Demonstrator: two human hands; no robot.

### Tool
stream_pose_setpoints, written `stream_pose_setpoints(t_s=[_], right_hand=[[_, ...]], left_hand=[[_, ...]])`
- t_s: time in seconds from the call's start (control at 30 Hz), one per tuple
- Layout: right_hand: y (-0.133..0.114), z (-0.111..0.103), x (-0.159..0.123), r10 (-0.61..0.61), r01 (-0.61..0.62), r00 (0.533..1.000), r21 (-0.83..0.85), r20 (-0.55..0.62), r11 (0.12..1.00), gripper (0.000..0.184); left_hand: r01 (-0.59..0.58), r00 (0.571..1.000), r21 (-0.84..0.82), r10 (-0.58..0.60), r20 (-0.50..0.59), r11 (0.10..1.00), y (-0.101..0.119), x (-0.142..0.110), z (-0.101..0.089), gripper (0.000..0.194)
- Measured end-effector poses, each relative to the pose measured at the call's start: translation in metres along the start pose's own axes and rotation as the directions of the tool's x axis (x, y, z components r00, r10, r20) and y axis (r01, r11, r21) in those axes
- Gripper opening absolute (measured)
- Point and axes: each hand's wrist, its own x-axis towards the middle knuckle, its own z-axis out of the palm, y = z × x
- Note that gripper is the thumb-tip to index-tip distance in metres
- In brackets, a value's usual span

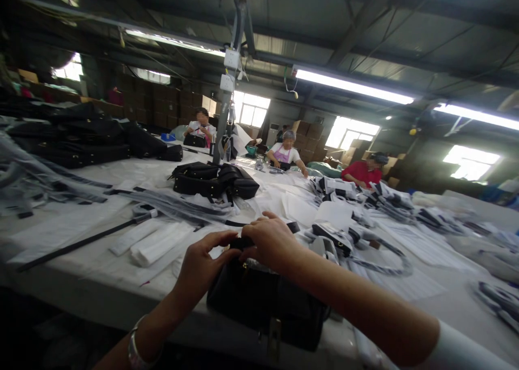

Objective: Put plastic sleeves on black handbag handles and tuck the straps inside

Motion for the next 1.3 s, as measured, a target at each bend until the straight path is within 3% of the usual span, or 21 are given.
stream_pose_setpoints(t_s=[0.1,0.23,0.33,0.43,0.6,0.73,0.9,1.0,1.1,1.17,1.23,1.3], right_hand=[[-0.003,0.000,0.002,0.005,-0.006,1.000,-0.042,-0.017,0.999,0.022],[-0.007,-0.005,0.001,-0.026,0.023,0.999,-0.085,-0.030,0.996,0.015],[-0.005,-0.006,-0.001,-0.007,0.004,1.000,-0.104,-0.028,0.995,0.012],[0.004,-0.006,-0.004,0.039,-0.044,0.998,-0.136,-0.039,0.990,0.009],[0.016,-0.003,-0.003,0.088,-0.089,0.996,-0.072,-0.014,0.993,0.011],[0.018,0.004,0.004,0.068,-0.068,0.998,0.050,0.015,0.996,0.019],[0.024,0.004,0.007,0.063,-0.098,0.992,0.342,0.112,0.934,0.022],[0.022,0.001,0.011,0.057,-0.097,0.992,0.411,0.110,0.906,0.023],[0.017,-0.001,0.016,0.061,-0.079,0.996,0.398,0.057,0.914,0.021],[0.012,0.001,0.014,0.059,-0.049,0.998,0.338,-0.019,0.940,0.019],[0.005,0.008,0.006,0.066,-0.021,0.980,0.232,-0.187,0.973,0.023],[-0.006,0.020,-0.009,0.075,-0.020,0.912,0.138,-0.403,0.990,0.019]], left_hand=[[0.089,0.996,-0.082,-0.089,-0.007,0.993,0.001,-0.001,-0.004,0.030],[0.340,0.941,-0.367,-0.309,0.141,0.866,0.000,0.004,-0.004,0.033],[0.396,0.918,-0.387,-0.356,0.174,0.833,-0.007,0.004,-0.012,0.036],[0.420,0.908,-0.297,-0.402,0.121,0.858,-0.022,-0.003,-0.042,0.040],[0.506,0.859,-0.049,-0.508,-0.067,0.861,-0.055,-0.030,-0.116,0.045],[0.518,0.851,0.037,-0.510,-0.125,0.855,-0.063,-0.045,-0.140,0.045],[0.420,0.907,0.213,-0.415,-0.069,0.882,-0.065,-0.040,-0.123,0.033],[0.189,0.980,0.326,-0.197,-0.009,0.926,-0.056,-0.031,-0.096,0.027],[0.016,0.990,0.247,-0.050,0.135,0.969,-0.040,-0.021,-0.065,0.030],[0.015,0.976,0.133,-0.043,0.212,0.991,-0.032,-0.014,-0.048,0.029],[0.075,0.970,0.017,-0.077,0.230,0.997,-0.032,-0.008,-0.037,0.026],[0.164,0.964,-0.103,-0.137,0.228,0.981,-0.038,-0.002,-0.031,0.024]])
